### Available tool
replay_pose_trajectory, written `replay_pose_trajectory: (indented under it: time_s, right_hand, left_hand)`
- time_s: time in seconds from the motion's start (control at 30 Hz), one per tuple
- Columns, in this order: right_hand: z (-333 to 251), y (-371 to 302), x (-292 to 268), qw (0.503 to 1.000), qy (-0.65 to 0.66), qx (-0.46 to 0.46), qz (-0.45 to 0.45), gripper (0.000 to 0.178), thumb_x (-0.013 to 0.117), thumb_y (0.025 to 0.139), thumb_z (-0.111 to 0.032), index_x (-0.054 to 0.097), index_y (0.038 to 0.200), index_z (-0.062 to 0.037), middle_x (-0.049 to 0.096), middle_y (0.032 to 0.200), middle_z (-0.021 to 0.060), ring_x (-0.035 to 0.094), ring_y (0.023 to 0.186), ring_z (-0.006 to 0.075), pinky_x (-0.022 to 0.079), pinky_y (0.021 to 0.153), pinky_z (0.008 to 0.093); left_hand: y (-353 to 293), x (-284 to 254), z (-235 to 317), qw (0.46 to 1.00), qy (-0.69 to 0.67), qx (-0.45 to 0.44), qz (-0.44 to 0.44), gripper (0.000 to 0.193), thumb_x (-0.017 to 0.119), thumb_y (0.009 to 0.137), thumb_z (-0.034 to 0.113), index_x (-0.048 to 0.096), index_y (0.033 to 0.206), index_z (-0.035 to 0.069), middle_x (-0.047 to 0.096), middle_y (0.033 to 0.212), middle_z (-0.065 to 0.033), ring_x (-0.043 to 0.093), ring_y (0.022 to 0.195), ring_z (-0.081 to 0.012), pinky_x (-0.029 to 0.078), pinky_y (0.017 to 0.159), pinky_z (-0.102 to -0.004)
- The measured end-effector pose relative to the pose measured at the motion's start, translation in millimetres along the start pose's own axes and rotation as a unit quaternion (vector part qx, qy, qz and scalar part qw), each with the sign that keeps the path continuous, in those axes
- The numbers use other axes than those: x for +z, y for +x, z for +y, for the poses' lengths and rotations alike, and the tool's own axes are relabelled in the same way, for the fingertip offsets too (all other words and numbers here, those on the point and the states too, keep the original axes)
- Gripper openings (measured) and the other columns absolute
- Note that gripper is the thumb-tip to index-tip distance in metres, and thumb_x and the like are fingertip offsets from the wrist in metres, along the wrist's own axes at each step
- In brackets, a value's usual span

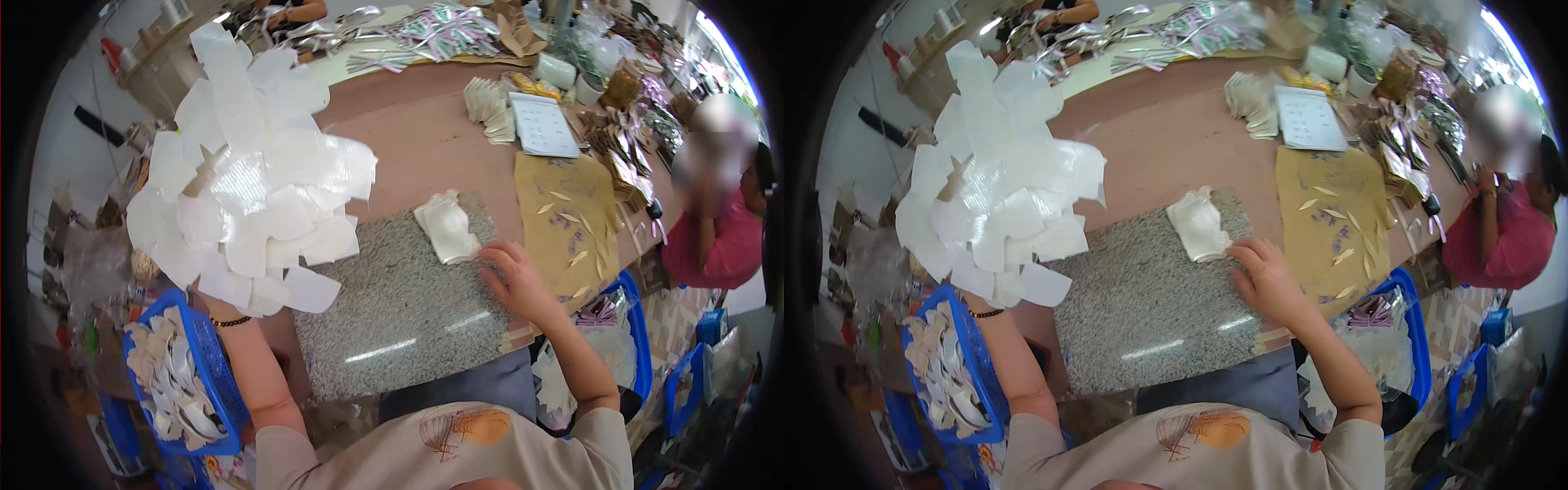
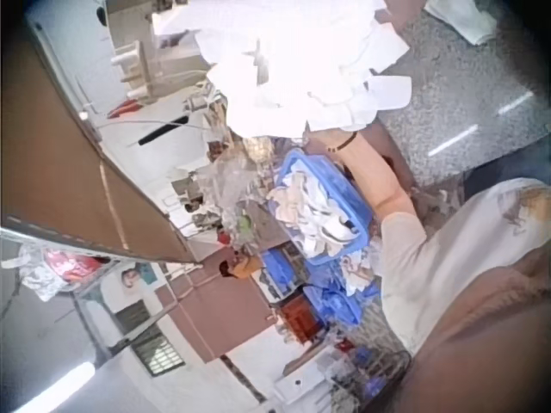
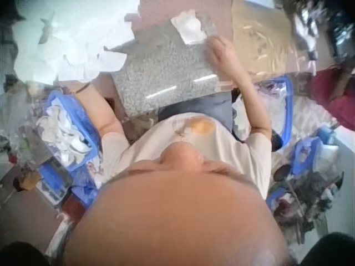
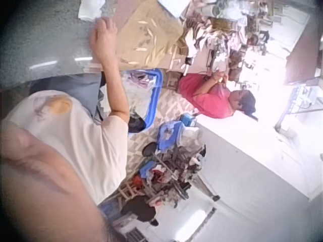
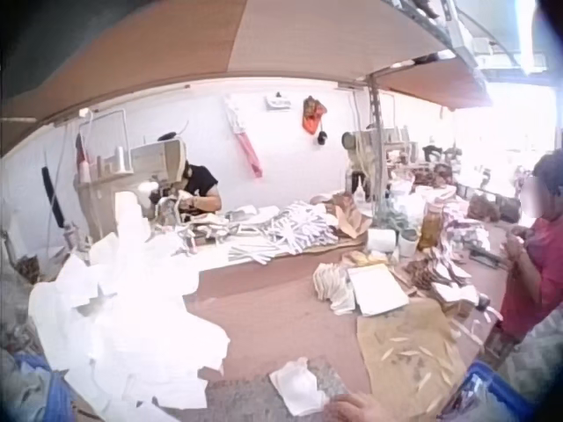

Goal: The person assembles shoe components by folding and pressing fabric and foam pieces together by hand, inserting stiffeners into the folded pieces, and retrieving additional fabric cutouts from a storage bin to assemble.

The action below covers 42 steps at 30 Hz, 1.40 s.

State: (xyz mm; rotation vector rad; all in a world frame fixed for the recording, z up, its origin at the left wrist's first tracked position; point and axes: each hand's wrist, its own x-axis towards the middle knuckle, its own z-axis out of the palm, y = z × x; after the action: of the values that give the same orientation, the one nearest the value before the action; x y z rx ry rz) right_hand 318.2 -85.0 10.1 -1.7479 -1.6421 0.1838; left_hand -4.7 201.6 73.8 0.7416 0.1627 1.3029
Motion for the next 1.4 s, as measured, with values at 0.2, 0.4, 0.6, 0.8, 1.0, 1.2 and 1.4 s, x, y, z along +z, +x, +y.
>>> replay_pose_trajectory:
  time_s: [0.2, 0.4, 0.6, 0.8, 1.0, 1.2, 1.4]
  right_hand:
    - [-14.3, 9.7, 23.5, 0.999, 0.032, -0.022, 0.001, 0.026, 0.062, 0.077, -0.004, 0.056, 0.101, -0.0028, 0.055, 0.103, 0.0121, 0.052, 0.095, 0.0320, 0.042, 0.083, 0.0388]
    - [-14.5, -16.7, 16.4, 0.999, 0.035, -0.034, -0.001, 0.022, 0.062, 0.076, -0.003, 0.058, 0.098, -0.0017, 0.055, 0.101, 0.0133, 0.053, 0.093, 0.0321, 0.043, 0.082, 0.0382]
    - [-1.3, -39.7, -6.6, 0.998, 0.066, 0.021, 0.007, 0.018, 0.062, 0.076, -0.001, 0.059, 0.093, 0.0004, 0.057, 0.098, 0.0138, 0.055, 0.091, 0.0328, 0.045, 0.078, 0.0376]
    - [6.0, -44.2, 6.6, 0.999, 0.032, 0.020, 0.003, 0.018, 0.062, 0.075, -0.003, 0.059, 0.093, -0.0025, 0.058, 0.097, 0.0106, 0.054, 0.091, 0.0291, 0.041, 0.080, 0.0371]
    - [10.6, -13.5, 11.1, 0.999, 0.025, 0.003, 0.023, 0.017, 0.061, 0.078, -0.007, 0.059, 0.095, -0.0035, 0.058, 0.098, 0.0111, 0.053, 0.095, 0.0293, 0.040, 0.081, 0.0377]
    - [42.8, 48.9, 35.3, 0.992, 0.032, 0.109, 0.046, 0.023, 0.061, 0.082, -0.017, 0.058, 0.099, -0.0010, 0.058, 0.101, 0.0141, 0.054, 0.095, 0.0308, 0.041, 0.083, 0.0393]
    - [33.4, 81.9, 50.6, 0.904, 0.367, 0.202, -0.083, 0.023, 0.066, 0.080, -0.006, 0.057, 0.100, 0.0012, 0.060, 0.096, 0.0073, 0.059, 0.081, 0.0146, 0.049, 0.070, 0.0301]
  left_hand:
    - [-35.3, -17.1, 76.4, 0.997, 0.015, 0.079, -0.013, 0.042, 0.046, 0.091, 0.027, 0.047, 0.123, 0.001, 0.053, 0.124, -0.0124, 0.053, 0.110, -0.0278, 0.045, 0.094, -0.0432]
    - [-49.4, -41.8, 69.6, 0.984, 0.028, 0.131, 0.117, 0.038, 0.049, 0.089, 0.026, 0.052, 0.118, 0.001, 0.055, 0.121, -0.0123, 0.053, 0.110, -0.0268, 0.044, 0.095, -0.0428]
    - [-61.5, -89.0, 8.1, 0.988, -0.069, 0.064, 0.119, 0.036, 0.045, 0.091, 0.021, 0.050, 0.120, 0.001, 0.054, 0.123, -0.0136, 0.053, 0.111, -0.0256, 0.041, 0.098, -0.0429]
    - [-85.9, -108.1, -43.4, 0.977, -0.007, -0.011, 0.215, 0.030, 0.046, 0.091, 0.012, 0.050, 0.117, -0.001, 0.055, 0.118, -0.0124, 0.052, 0.110, -0.0230, 0.043, 0.097, -0.0389]
    - [-130.3, -102.8, -13.2, 0.938, 0.119, -0.182, 0.269, 0.029, 0.050, 0.091, 0.015, 0.051, 0.115, -0.001, 0.059, 0.104, -0.0122, 0.057, 0.099, -0.0199, 0.050, 0.087, -0.0336]
    - [-176.6, -44.5, -9.7, 0.686, 0.686, -0.178, 0.165, 0.020, 0.056, 0.090, 0.018, 0.064, 0.093, -0.001, 0.060, 0.071, -0.0018, 0.055, 0.065, -0.0065, 0.044, 0.057, -0.0193]
    - [-178.1, 34.9, -62.3, 0.828, 0.542, -0.120, -0.079, 0.028, 0.059, 0.084, 0.003, 0.055, 0.112, 0.000, 0.058, 0.100, -0.0073, 0.056, 0.086, -0.0090, 0.049, 0.066, -0.0220]
